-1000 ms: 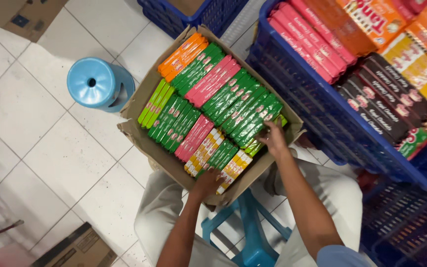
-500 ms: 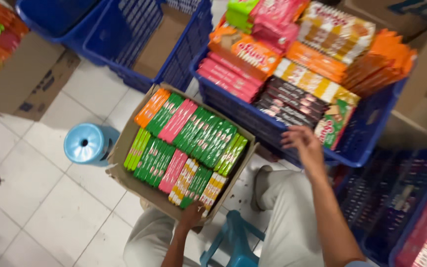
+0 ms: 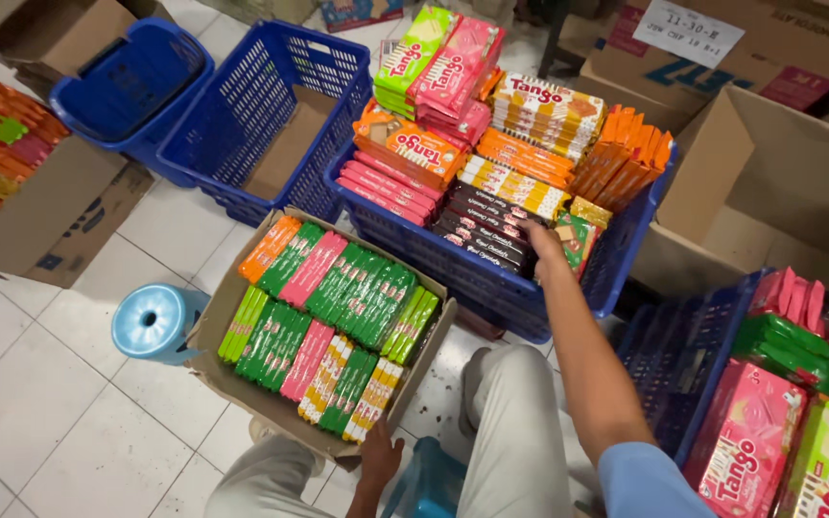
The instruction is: The person sits on a low stool and transfers packets of Tango drink mix from a cardboard box into a blue plastic crate. They pick up the packets by hand and arrange them in neat rows within the crate.
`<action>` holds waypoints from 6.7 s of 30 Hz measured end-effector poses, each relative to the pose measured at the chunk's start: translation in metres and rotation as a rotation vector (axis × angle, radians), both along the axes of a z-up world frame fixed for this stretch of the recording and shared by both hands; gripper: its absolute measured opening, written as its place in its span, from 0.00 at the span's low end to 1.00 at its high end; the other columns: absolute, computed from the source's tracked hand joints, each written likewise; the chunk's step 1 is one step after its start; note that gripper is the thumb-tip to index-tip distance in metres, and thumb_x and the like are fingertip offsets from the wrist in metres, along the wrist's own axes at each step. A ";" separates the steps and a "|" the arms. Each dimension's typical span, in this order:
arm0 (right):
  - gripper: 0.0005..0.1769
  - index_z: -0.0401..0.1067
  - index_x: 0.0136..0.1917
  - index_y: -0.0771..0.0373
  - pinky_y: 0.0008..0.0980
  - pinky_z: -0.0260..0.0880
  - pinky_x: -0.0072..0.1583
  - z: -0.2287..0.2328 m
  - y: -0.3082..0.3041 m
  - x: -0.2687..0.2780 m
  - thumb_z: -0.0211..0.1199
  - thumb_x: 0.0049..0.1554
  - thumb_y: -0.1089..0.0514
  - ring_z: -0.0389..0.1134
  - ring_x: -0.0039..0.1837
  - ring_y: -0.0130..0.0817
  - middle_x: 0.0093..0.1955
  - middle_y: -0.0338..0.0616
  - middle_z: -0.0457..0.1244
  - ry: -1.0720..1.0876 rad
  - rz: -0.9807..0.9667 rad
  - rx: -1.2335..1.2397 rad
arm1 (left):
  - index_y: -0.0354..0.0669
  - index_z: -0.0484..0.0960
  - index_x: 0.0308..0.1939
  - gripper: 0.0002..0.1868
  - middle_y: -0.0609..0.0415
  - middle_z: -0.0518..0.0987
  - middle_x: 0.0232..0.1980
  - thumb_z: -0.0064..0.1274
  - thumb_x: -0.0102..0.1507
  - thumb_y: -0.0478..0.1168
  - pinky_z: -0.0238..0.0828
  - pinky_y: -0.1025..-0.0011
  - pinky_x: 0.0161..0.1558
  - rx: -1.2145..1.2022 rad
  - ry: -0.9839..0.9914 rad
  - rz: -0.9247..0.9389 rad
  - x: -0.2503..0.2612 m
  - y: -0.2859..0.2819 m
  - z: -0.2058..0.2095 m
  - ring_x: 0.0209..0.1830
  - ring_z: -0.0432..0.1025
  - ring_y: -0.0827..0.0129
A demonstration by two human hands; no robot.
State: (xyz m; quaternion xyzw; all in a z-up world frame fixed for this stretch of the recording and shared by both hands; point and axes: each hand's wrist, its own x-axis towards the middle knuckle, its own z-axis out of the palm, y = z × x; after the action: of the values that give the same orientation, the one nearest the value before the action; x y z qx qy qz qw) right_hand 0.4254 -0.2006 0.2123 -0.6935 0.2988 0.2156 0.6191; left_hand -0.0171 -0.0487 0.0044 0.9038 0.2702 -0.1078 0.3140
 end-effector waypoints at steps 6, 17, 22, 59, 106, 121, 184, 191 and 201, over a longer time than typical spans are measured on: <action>0.42 0.54 0.60 0.59 0.39 0.72 0.49 0.013 0.014 -0.003 0.76 0.39 0.53 0.67 0.52 0.36 0.51 0.48 0.63 -0.177 -0.142 0.042 | 0.47 0.52 0.79 0.43 0.44 0.66 0.74 0.54 0.65 0.51 0.63 0.47 0.66 -0.107 0.151 -0.019 0.005 0.008 0.006 0.71 0.62 0.45; 0.64 0.45 0.82 0.51 0.46 0.57 0.74 0.055 0.023 -0.029 0.80 0.42 0.47 0.52 0.78 0.49 0.81 0.57 0.43 -0.564 0.468 -0.084 | 0.44 0.55 0.78 0.45 0.43 0.68 0.72 0.58 0.62 0.51 0.64 0.46 0.64 -0.041 0.042 -0.016 0.004 0.006 -0.002 0.69 0.64 0.44; 0.58 0.44 0.82 0.59 0.65 0.34 0.77 0.036 0.045 -0.032 0.70 0.51 0.35 0.41 0.83 0.61 0.83 0.58 0.44 -0.714 0.778 -0.358 | 0.47 0.52 0.79 0.45 0.45 0.67 0.72 0.58 0.64 0.52 0.65 0.47 0.64 -0.079 0.083 -0.005 0.002 0.006 0.001 0.70 0.62 0.46; 0.44 0.70 0.66 0.58 0.48 0.75 0.44 -0.084 0.118 -0.221 0.81 0.45 0.36 0.72 0.50 0.48 0.54 0.53 0.69 0.047 0.404 0.019 | 0.53 0.83 0.54 0.22 0.48 0.81 0.61 0.47 0.68 0.60 0.68 0.58 0.67 -0.367 0.151 0.065 -0.010 0.094 -0.024 0.67 0.71 0.53; 0.29 0.64 0.73 0.65 0.50 0.71 0.58 -0.127 0.074 -0.182 0.59 0.63 0.51 0.68 0.61 0.54 0.64 0.61 0.66 -0.099 0.566 0.090 | 0.46 0.85 0.41 0.16 0.42 0.81 0.44 0.52 0.66 0.52 0.74 0.54 0.54 -0.450 0.114 0.063 -0.008 0.096 -0.019 0.54 0.76 0.44; 0.24 0.77 0.55 0.57 0.40 0.71 0.59 -0.006 -0.015 -0.047 0.80 0.49 0.50 0.70 0.54 0.45 0.45 0.43 0.68 -1.278 0.729 -0.821 | 0.43 0.70 0.69 0.36 0.38 0.73 0.62 0.62 0.58 0.44 0.72 0.48 0.58 0.125 -0.373 -0.044 0.017 -0.001 0.007 0.62 0.71 0.42; 0.42 0.64 0.65 0.66 0.46 0.62 0.42 -0.082 0.198 -0.240 0.81 0.47 0.45 0.64 0.48 0.46 0.51 0.48 0.62 0.221 0.714 0.169 | 0.48 0.85 0.52 0.22 0.44 0.84 0.55 0.46 0.64 0.55 0.73 0.49 0.59 -0.328 0.106 0.043 -0.032 0.128 -0.040 0.60 0.76 0.45; 0.35 0.69 0.53 0.65 0.47 0.70 0.44 -0.117 0.372 -0.289 0.81 0.46 0.41 0.66 0.43 0.44 0.41 0.48 0.61 0.311 0.656 0.221 | 0.41 0.80 0.63 0.29 0.38 0.81 0.63 0.41 0.68 0.56 0.73 0.48 0.59 -0.334 0.376 -0.366 0.000 0.163 -0.064 0.65 0.74 0.46; 0.40 0.74 0.62 0.61 0.36 0.79 0.50 -0.188 0.529 -0.318 0.79 0.35 0.57 0.74 0.53 0.34 0.56 0.45 0.72 -0.027 0.402 0.045 | 0.41 0.84 0.59 0.32 0.48 0.82 0.62 0.39 0.66 0.60 0.77 0.57 0.50 -0.417 0.524 -0.491 0.053 0.158 -0.060 0.59 0.77 0.50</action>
State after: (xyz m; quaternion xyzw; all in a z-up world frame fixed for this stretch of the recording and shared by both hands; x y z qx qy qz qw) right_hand 0.1076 0.3281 0.0248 -0.7281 0.1411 0.3321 0.5828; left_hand 0.0362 0.1091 -0.0560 0.8004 0.0899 -0.4583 0.3758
